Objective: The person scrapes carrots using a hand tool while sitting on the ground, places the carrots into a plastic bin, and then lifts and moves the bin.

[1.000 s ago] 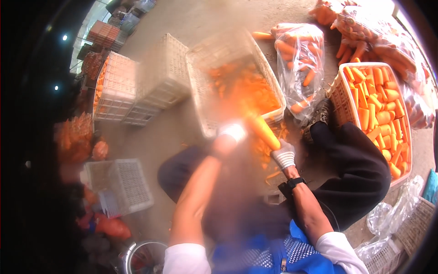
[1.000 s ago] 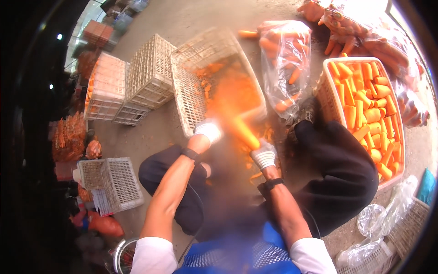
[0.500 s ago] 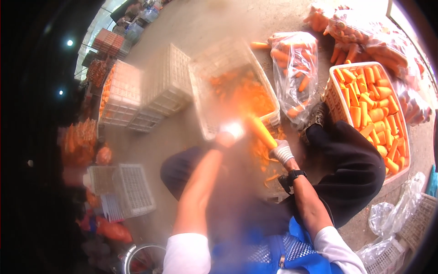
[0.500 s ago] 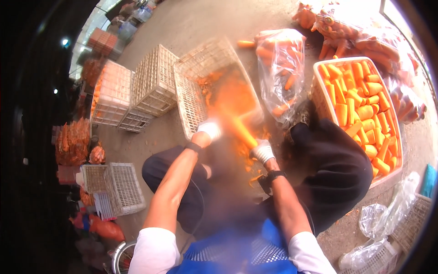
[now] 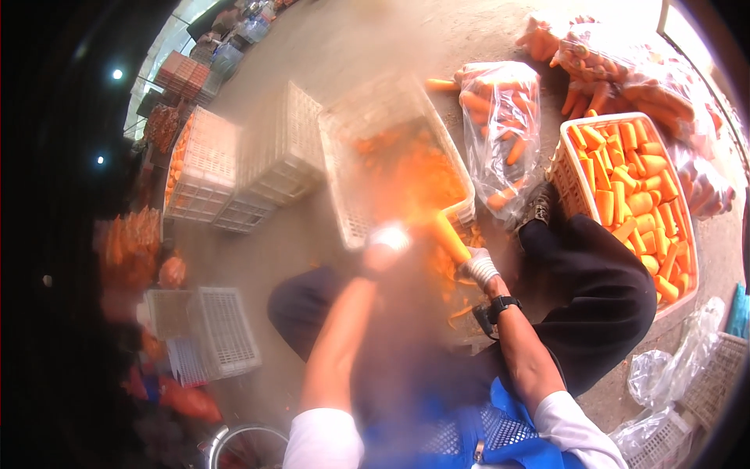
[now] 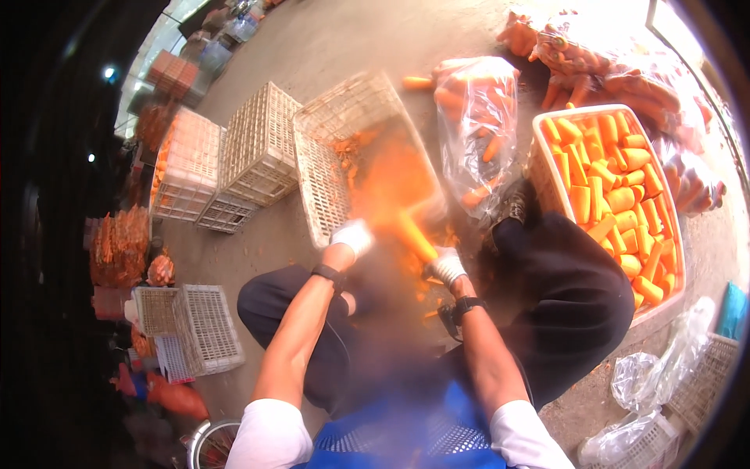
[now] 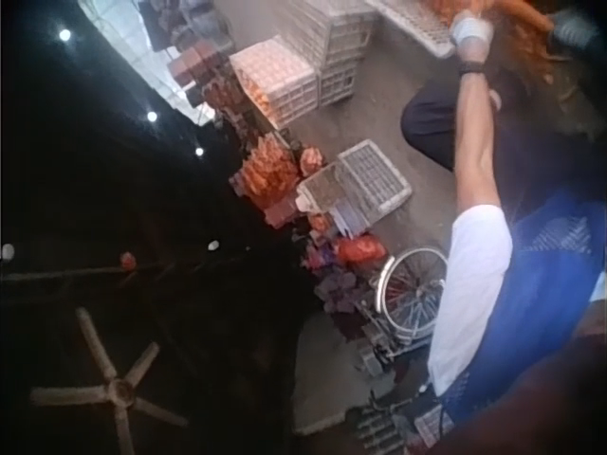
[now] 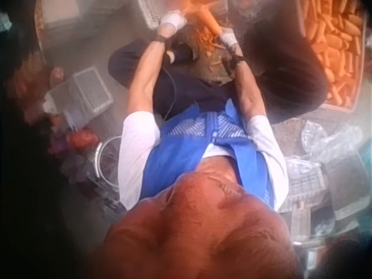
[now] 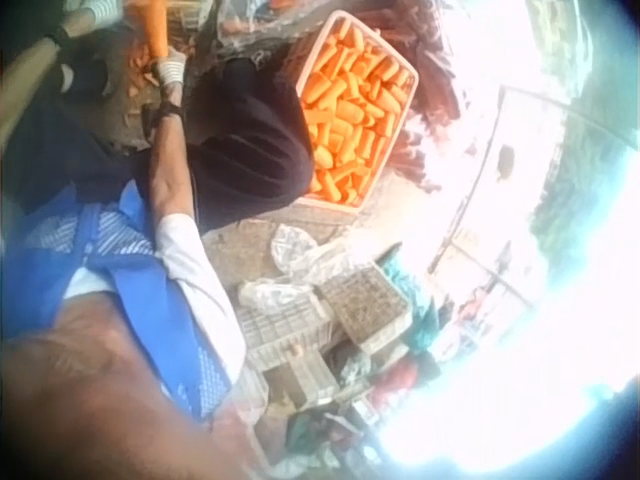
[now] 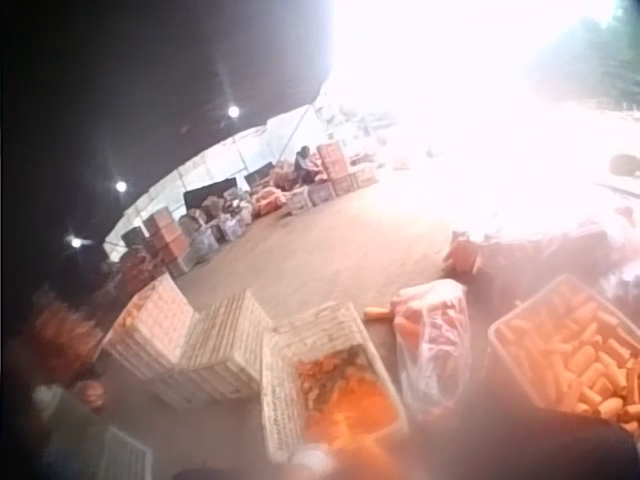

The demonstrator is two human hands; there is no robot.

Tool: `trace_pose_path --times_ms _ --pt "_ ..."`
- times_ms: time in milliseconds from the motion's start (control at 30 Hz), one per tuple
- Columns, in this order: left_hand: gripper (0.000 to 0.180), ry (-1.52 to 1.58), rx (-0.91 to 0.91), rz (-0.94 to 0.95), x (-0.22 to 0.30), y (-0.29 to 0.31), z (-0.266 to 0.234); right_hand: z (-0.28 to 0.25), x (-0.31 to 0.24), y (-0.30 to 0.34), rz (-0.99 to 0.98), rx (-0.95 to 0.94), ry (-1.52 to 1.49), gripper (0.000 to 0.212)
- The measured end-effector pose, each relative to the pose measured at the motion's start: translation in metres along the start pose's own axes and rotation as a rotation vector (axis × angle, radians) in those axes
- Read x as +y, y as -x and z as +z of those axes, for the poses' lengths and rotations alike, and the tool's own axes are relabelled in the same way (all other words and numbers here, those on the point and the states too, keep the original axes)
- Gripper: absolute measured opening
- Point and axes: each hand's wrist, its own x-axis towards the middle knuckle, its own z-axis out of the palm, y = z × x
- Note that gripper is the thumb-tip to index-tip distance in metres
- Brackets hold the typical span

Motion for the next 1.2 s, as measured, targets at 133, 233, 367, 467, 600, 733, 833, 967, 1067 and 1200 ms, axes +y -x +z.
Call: trace_pose_path --times_ms 133,233,367,467,600,733,833,967,1067,1200 --pt "0.028 -0.055 -0.019 0.009 -0.038 -0.019 0.048 0.009 0.011 -0.007 -0.046 0.025 0.04 0.042" --pt "0.017 0.476 0.02 0.017 -0.065 -0.029 0.101 0.019 0.004 -0.001 -0.054 0.047 -0.037 0.045" --pt "0.018 0.517 0.159 0.049 -0.024 -0.011 0.097 0.005 0.006 0.01 -0.081 0.157 -0.124 0.049" --pt "0.016 0.264 0.258 0.024 -0.007 0.03 0.049 0.011 -0.014 0.019 -0.047 0.154 -0.146 0.048" --pt "0.017 0.2 0.299 0.141 -0.001 0.038 0.029 0.006 -0.022 0.022 -0.072 0.157 -0.177 0.045" --pt "0.013 0.262 0.238 0.143 0.002 0.036 0.028 0.007 -0.028 0.025 -0.072 0.213 -0.334 0.045" --pt "0.013 0.131 0.243 0.255 0.01 0.039 0.025 -0.002 -0.026 0.026 -0.058 0.206 -0.302 0.043" --pt "0.013 0.03 0.531 0.303 0.01 0.038 0.047 -0.002 -0.019 0.02 -0.032 0.142 -0.326 0.039" --pt "0.014 0.18 0.243 0.229 0.022 0.05 0.009 -0.006 -0.01 0.018 -0.057 0.121 -0.434 0.033" --pt "0.014 0.259 0.277 0.243 0.02 0.052 -0.002 -0.003 -0.009 0.017 -0.075 0.225 -0.128 0.028"
